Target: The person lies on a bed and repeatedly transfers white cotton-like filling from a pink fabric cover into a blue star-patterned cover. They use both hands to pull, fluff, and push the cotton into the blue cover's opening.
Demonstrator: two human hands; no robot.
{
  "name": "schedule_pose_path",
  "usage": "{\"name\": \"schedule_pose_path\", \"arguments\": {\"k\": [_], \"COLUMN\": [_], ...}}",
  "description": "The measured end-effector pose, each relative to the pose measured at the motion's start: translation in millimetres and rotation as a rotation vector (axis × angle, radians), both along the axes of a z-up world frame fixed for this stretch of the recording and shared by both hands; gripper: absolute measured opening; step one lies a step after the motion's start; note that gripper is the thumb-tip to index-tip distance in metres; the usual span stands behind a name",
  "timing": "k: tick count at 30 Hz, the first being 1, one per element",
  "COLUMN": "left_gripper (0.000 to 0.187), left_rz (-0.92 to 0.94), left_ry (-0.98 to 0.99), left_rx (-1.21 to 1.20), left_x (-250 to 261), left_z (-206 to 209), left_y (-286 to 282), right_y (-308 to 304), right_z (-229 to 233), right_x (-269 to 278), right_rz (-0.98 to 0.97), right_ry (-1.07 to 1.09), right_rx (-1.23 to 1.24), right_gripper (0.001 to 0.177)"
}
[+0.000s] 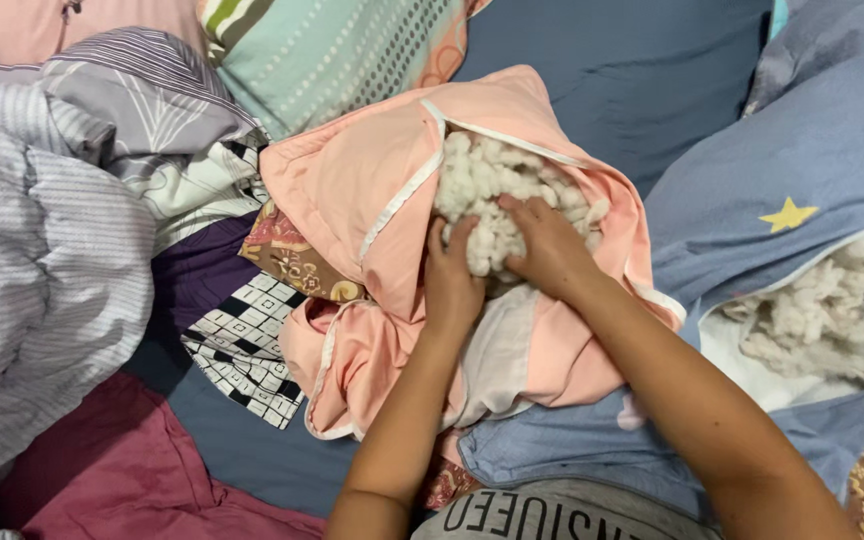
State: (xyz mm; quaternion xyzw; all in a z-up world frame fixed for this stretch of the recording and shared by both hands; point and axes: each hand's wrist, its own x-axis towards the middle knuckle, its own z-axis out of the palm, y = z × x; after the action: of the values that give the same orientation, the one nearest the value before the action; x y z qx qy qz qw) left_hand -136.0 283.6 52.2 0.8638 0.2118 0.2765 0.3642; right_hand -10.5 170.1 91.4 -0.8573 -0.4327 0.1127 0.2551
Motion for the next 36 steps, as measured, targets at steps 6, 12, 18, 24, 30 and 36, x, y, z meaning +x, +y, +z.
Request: {"name": "schedule_pose_path", "arguments": {"k": [6,12,18,24,30,36], "left_gripper": [0.062,0.062,0.094,0.075,0.074,0.06], "left_rz": [-0.104,-0.091,-0.197,-0.064,0.096,0.015], "left_ry": [-0.231,-0.27,-0.295,-0.232,-0.501,-0.56], "left_rx": [-0.042,0.053,0.02,0.139,-0.147,-0.515], "left_x": [-16.5,-46.5,-45.1,-26.9,-16.7,-43.4], "left_z": [31.0,95.6,99.2,15.1,-42.9,-51.5], "left_y": [-11.9,-43.8,-46.5,-25.3,10.8,16.1], "right_y": [-21.7,-56.6,-63.1,-59.6,-74.6,-55.1], "right_z": [36.6,73.6,70.4,77.2,80.1,17.0], "right_x": [-18.5,-40.6,-48.0,-54.8,-48.2,-25.7], "right_rz": [0.067,-0.022,0.19,0.252,0.145,0.105], "right_ry": [0.006,0.061,-0.093,0.082,-0.247,-0.486], "right_rx": [0.429,0.447,0.452,0.149,0.359,-0.141], "right_gripper": [0.055,0.05,0.056,0.059,0.064,0.105]}}
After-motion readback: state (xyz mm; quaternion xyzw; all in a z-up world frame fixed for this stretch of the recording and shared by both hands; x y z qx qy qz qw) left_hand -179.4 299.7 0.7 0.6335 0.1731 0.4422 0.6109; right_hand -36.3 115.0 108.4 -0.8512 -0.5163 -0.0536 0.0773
